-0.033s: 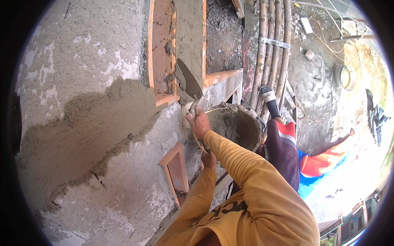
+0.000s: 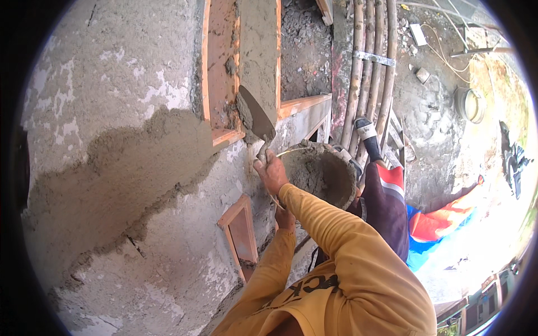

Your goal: The person scoops wet cement from a bucket with a trowel and applies it to a wall section framed with wooden strips. They repeatedly smooth and level the surface using a flat float, working along the vertical and horizontal edges of the frame.

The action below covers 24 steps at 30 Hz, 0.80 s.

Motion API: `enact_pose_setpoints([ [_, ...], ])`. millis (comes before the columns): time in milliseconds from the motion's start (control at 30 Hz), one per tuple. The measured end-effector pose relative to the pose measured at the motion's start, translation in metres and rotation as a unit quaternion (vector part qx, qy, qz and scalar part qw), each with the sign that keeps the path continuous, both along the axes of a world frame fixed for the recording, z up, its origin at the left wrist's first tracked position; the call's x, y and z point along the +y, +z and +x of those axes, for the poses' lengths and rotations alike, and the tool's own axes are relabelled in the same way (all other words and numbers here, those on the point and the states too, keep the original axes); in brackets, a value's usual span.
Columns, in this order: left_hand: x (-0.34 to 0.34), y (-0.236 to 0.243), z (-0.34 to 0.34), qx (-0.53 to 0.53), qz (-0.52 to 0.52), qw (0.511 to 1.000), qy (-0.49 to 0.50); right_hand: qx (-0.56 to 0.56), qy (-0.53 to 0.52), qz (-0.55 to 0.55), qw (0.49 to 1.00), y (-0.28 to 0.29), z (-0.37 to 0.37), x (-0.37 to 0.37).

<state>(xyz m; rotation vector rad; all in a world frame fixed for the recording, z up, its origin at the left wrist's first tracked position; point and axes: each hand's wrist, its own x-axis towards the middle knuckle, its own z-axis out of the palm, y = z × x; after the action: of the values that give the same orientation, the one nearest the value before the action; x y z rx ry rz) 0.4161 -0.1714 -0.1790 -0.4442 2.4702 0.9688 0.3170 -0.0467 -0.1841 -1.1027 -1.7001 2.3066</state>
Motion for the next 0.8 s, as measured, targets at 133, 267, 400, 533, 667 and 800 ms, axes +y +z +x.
enact_pose_setpoints([
  [133,-0.033,-0.046,0.003,0.004,-0.009,0.999,-0.039,0.055,0.054,-0.251,0.965,0.006,0.027,0.014],
  [267,-0.044,-0.058,0.003,-0.004,0.010,1.000,-0.017,0.112,0.041,-0.408,0.905,0.029,0.058,0.092],
  [400,-0.043,-0.047,-0.001,-0.084,-0.080,0.993,-0.038,0.066,-0.106,-0.229,0.965,0.025,0.081,0.193],
  [533,-0.034,-0.033,-0.002,-0.098,-0.057,0.994,0.004,-0.014,-0.356,0.055,0.933,-0.008,0.081,0.250],
  [667,-0.037,-0.056,0.007,-0.003,-0.021,0.999,0.037,-0.144,-0.433,0.217,0.863,-0.057,0.035,0.202],
  [800,-0.011,-0.040,-0.006,-0.008,0.021,1.000,0.004,-0.140,0.094,0.143,0.975,-0.010,0.057,0.092],
])
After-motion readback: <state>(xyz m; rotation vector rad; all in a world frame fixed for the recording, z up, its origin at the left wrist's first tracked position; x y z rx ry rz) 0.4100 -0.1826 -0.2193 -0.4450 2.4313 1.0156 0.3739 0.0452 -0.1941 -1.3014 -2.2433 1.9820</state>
